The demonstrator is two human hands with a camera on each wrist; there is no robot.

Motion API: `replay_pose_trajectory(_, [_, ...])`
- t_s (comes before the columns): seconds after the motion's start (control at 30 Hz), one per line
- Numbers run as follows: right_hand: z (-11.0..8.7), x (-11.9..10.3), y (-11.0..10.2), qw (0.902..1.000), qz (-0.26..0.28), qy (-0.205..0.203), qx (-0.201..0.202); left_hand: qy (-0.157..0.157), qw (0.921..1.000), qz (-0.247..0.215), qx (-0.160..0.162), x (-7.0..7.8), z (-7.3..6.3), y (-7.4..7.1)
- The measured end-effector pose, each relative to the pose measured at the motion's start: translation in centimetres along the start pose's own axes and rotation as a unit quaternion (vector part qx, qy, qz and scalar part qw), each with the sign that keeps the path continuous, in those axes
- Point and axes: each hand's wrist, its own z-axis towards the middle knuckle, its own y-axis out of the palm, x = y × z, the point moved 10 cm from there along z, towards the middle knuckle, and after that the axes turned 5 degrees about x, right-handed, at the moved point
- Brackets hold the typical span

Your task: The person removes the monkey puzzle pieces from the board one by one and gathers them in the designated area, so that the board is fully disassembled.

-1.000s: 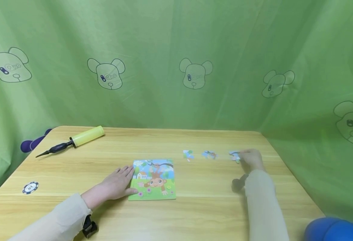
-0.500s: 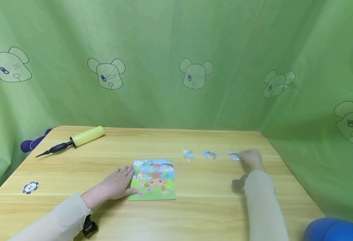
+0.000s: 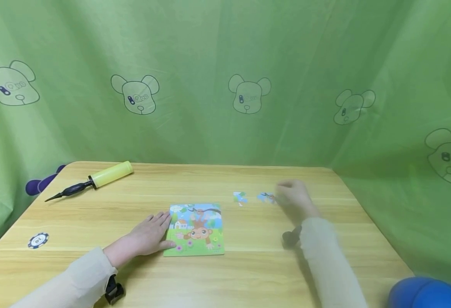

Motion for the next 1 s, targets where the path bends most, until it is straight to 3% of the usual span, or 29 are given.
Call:
replay_pose_trajectory(0.27, [-0.8,-5.4,5.4,0.9971,-0.008,-0.050,-0.057,0.000,1.0000,-0.001,-0.001,-0.1,0.0,0.1])
replay_pose_trajectory(0.57, [-3.1,-10.7,12.0,0.9887,-0.007,-0.094,-0.117,0.002,1.0000,0.007,0.000,0.0,0.2,0.1])
replay_pose_trajectory(1.0, [-6.4,-15.6,19.5,0.9604,-0.024,-0.188,-0.204,0.001,1.0000,0.000,0.004,0.1,0.0,-0.1])
